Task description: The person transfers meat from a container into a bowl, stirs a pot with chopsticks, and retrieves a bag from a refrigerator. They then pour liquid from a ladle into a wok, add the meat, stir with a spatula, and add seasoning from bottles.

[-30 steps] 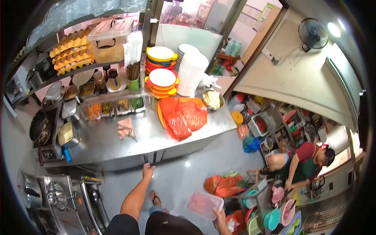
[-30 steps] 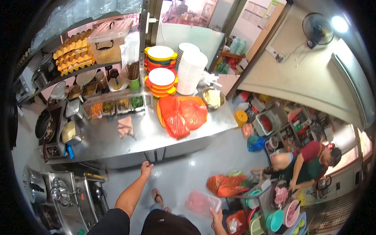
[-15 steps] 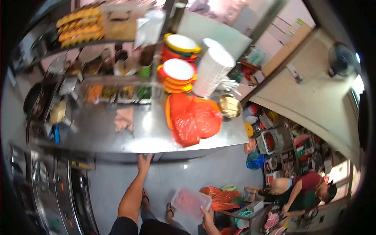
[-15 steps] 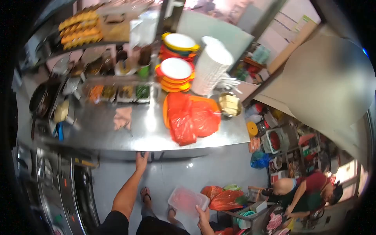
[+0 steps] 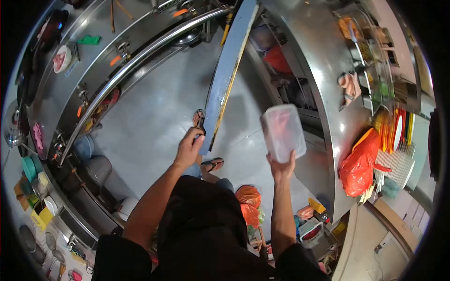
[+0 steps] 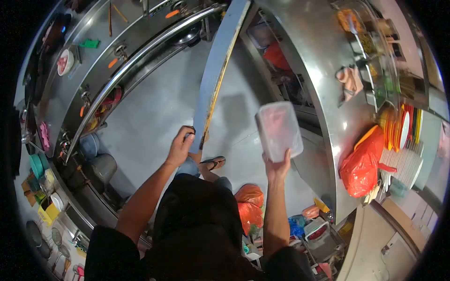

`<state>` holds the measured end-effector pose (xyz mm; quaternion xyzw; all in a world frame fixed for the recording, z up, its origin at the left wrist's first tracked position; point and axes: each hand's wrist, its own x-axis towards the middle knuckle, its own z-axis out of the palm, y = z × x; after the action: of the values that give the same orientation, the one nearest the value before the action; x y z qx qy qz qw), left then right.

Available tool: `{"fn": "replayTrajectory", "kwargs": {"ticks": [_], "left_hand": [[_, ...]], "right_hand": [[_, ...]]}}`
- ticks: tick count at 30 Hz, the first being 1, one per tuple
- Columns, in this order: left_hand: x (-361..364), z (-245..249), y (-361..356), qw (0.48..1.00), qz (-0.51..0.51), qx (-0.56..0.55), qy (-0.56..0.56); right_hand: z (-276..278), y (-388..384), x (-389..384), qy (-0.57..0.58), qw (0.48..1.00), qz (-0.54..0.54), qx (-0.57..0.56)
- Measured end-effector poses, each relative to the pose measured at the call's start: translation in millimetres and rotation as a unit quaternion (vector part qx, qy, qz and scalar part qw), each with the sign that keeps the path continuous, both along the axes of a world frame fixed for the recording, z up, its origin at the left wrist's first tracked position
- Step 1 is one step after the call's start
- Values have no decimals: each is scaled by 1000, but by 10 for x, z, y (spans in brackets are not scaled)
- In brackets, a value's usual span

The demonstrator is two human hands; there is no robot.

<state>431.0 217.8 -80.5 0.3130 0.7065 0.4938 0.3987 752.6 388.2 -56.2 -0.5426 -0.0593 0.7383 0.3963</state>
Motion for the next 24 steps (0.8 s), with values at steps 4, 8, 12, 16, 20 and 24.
{"fn": "replayTrajectory", "kwargs": {"ticks": [4,8,12,16,20,24], "left_hand": [[-506,70,-162,999,43,8,3],[-663,191,-159,999,-3,-26,-42],[-545,195,-63,999,-15,-3,-35],[-450,240,8,999,2,-6,-51],[-335,222,70,999,-11,-10,-34],[24,124,80,996,-5,-45,-82]], "right_hand": [[-521,749,-572,67,996,-38,44],[-676,1598,-1009,134,988,-70,38],[-781,2450,-1475,66,991,-90,77],[-1595,3466,-1535,146,971,-19,188],[-1399,3328,-1584,128,986,-25,107],[-538,2217,-1403,56,987,57,141]]}}
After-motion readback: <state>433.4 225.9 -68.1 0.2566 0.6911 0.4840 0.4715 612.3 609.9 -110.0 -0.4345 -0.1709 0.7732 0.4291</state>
